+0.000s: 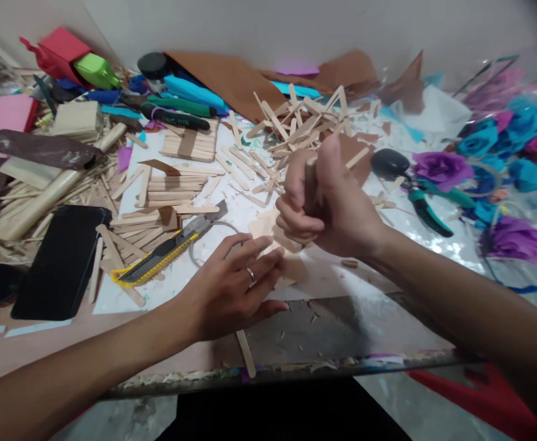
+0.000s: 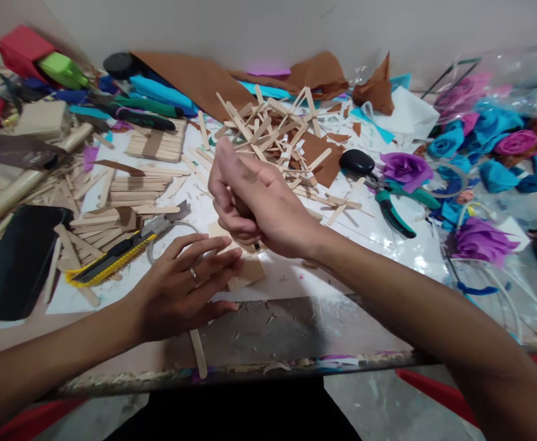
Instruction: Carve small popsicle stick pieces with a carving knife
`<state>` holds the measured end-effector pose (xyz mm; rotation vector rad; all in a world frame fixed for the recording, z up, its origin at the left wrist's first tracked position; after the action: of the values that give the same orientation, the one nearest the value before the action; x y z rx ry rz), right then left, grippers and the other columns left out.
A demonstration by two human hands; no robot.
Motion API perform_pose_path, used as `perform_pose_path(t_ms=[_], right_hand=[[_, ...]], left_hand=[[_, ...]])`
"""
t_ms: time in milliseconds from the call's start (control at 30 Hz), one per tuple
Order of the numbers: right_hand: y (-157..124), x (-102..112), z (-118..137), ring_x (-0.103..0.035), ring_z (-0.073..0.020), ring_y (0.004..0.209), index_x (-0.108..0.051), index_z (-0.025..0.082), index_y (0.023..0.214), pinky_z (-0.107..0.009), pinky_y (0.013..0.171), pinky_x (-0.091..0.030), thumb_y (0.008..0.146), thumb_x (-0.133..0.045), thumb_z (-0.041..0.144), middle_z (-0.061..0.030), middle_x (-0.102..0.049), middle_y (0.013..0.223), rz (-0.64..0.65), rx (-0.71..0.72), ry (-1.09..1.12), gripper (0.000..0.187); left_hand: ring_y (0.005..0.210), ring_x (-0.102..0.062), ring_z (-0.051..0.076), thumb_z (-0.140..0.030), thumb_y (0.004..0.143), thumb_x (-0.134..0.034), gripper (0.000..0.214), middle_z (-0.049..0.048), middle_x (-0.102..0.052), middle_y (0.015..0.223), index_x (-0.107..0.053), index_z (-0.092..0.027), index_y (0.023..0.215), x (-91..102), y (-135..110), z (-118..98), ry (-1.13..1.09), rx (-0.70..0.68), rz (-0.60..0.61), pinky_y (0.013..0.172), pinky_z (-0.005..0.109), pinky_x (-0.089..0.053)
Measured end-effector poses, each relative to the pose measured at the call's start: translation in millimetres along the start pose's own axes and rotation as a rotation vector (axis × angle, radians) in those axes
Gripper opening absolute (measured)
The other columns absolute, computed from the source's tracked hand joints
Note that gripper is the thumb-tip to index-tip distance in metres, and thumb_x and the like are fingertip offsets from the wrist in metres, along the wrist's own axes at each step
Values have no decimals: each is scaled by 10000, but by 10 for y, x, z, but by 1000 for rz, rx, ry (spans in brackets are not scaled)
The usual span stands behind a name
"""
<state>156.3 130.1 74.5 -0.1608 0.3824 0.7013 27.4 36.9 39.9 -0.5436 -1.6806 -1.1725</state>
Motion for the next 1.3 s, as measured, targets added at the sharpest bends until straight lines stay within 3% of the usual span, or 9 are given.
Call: perform_pose_path(t_ms=[67,167,267,733,1000,1200,1300], right_hand=[[-2,-17,-17,-150,-109,406,-415,249,635,-283,419,-176,946,-472,812,75,-212,448,38,-52,11,646],[4,-3,-43,-134,-108,392,-362,247,561,-297,416,-142,917,-459,839,63,-183,434,-13,-78,15,698],[1,-5,-64,-152,-116,385,-372,252,536,-305,410,-153,903,-487,844,57,-212,423,-57,-33,-7,706],[-50,-67,-102,-221,-139,411,-406,261,507,-355,443,-221,988,-509,717,40,-241,440,-13,21,-12,671],[-55,-53,-154,-271,-109,423,-433,231,529,-318,433,-213,1038,-542,590,53,-309,469,1,118,29,633],[-169,-47,-252,-261,-97,447,-445,224,558,-305,462,-215,997,-586,655,66,-314,495,-161,287,-29,632],[-179,-57,-272,-210,-90,430,-408,230,540,-294,446,-201,988,-556,702,72,-279,479,-236,299,40,667]], left_hand=[[1286,-645,358,-441,1009,-681,420,169,-754,1288,-722,-87,1232,5,-3,0,-2,-8,-19,1027,560,-555],[1268,-652,368,-439,1017,-669,441,170,-760,1281,-713,-61,1240,6,-3,-2,-3,-11,-26,1004,572,-565],[1251,-655,372,-434,1013,-678,424,166,-764,1274,-728,-60,1205,5,0,-5,-8,-5,-16,1005,576,-564],[1272,-620,356,-426,1029,-646,397,158,-743,1284,-724,-92,1230,-5,1,-7,7,10,21,1046,550,-530],[1255,-617,358,-437,1039,-626,405,148,-749,1237,-729,-85,1213,0,16,1,-22,22,40,1029,541,-535],[1257,-623,343,-458,1031,-639,396,149,-737,1250,-720,-116,1215,-4,7,14,-31,26,-22,1038,535,-553],[1246,-641,336,-479,1035,-632,416,150,-745,1244,-711,-112,1214,-8,7,10,-32,24,-42,1017,522,-568]])
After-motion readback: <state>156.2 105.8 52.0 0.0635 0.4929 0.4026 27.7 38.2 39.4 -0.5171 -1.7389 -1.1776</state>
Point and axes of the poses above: each hand's wrist, its own y-axis towards the middle knuckle, its own x-axis out of the back of the hand, z = x × y, the point moved 5 cm from there along y, towards the middle knuckle
